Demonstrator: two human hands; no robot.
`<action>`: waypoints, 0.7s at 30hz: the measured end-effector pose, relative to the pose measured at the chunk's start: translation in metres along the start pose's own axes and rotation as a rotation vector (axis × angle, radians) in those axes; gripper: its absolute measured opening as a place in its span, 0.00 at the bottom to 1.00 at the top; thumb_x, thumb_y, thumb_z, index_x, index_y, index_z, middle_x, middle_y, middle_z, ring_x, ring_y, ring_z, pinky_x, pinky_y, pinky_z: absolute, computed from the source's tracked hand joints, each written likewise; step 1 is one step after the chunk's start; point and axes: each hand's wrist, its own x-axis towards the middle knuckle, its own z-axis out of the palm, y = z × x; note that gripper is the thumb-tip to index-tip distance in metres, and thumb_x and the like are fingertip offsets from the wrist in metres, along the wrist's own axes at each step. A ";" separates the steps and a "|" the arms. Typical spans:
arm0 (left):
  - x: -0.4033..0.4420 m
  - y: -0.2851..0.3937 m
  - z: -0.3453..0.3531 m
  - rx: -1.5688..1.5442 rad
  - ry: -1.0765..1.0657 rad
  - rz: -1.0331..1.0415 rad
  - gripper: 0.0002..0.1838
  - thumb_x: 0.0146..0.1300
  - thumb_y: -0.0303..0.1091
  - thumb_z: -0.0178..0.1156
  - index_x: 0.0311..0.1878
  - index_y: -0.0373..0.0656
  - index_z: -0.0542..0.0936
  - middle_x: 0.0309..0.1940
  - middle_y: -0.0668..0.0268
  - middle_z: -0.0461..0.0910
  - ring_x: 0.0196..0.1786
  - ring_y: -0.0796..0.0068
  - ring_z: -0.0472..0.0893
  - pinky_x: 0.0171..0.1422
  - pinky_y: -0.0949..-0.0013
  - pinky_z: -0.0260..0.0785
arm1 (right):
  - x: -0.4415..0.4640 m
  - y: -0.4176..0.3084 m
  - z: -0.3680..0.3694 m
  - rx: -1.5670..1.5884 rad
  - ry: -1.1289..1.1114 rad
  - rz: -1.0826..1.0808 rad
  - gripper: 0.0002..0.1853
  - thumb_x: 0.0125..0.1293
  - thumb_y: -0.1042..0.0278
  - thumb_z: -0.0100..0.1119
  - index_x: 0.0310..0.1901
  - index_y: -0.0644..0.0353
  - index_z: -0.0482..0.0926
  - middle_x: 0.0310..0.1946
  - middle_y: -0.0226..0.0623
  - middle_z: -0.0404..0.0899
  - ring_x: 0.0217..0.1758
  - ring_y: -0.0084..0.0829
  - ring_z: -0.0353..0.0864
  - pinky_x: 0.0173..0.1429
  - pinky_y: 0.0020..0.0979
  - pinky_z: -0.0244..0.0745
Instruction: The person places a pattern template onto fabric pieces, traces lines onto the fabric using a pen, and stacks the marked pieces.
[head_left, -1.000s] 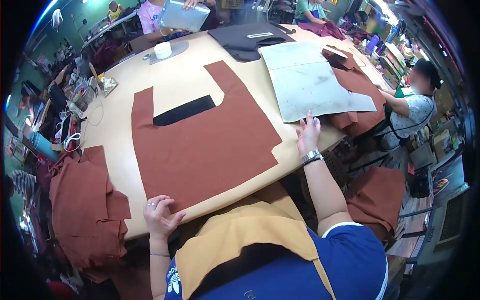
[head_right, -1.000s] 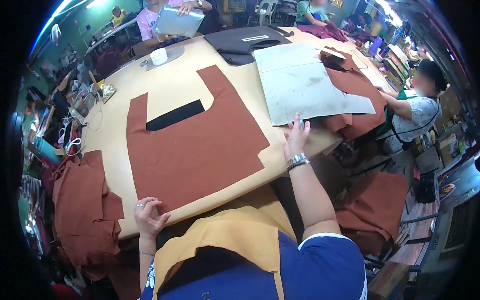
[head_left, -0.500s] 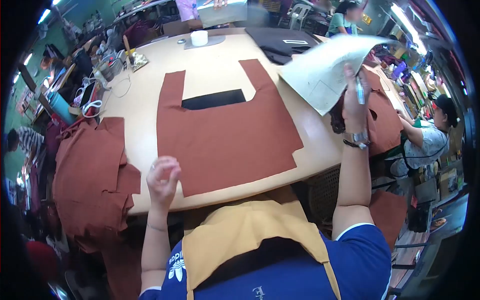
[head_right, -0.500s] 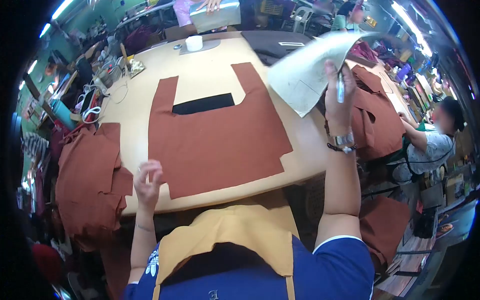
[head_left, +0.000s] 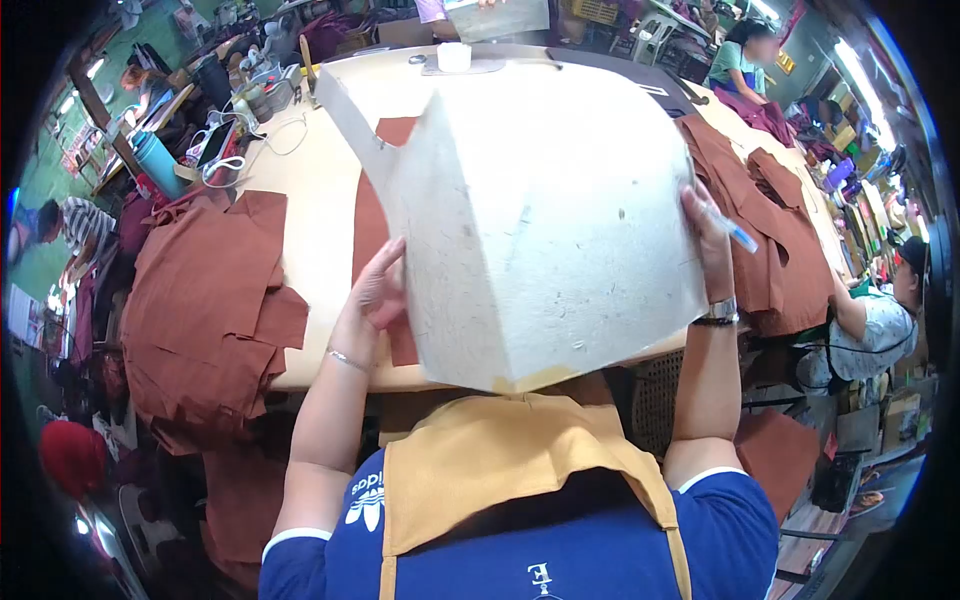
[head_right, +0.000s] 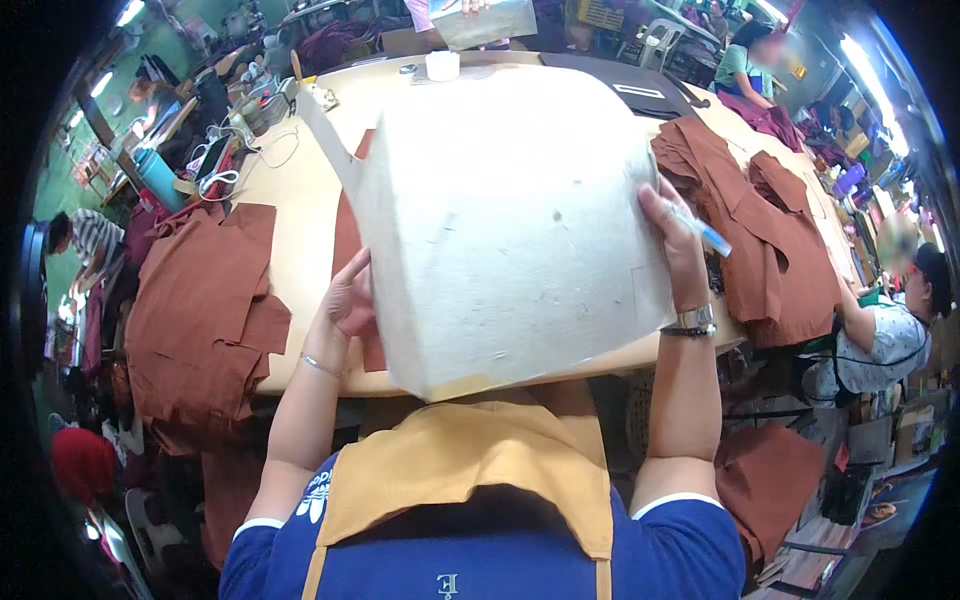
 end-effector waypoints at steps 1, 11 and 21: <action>-0.004 0.001 -0.008 0.026 0.115 0.045 0.34 0.65 0.41 0.62 0.70 0.43 0.60 0.62 0.58 0.70 0.65 0.64 0.70 0.65 0.54 0.68 | -0.005 0.006 -0.003 -0.008 0.012 0.003 0.22 0.69 0.64 0.57 0.60 0.66 0.71 0.47 0.35 0.81 0.45 0.20 0.82 0.49 0.21 0.77; -0.001 0.033 -0.069 0.932 0.327 0.172 0.29 0.59 0.28 0.66 0.63 0.33 0.69 0.40 0.61 0.82 0.38 0.77 0.81 0.43 0.73 0.76 | -0.039 0.115 -0.058 -0.771 0.200 0.278 0.28 0.53 0.62 0.76 0.54 0.62 0.77 0.30 0.26 0.75 0.30 0.18 0.72 0.34 0.22 0.71; 0.020 0.037 -0.065 1.288 0.502 0.271 0.34 0.51 0.37 0.73 0.61 0.36 0.75 0.24 0.70 0.77 0.27 0.81 0.77 0.33 0.75 0.70 | -0.030 0.137 -0.064 -0.904 0.309 0.206 0.31 0.47 0.60 0.80 0.54 0.60 0.78 0.28 0.28 0.75 0.29 0.19 0.73 0.34 0.24 0.72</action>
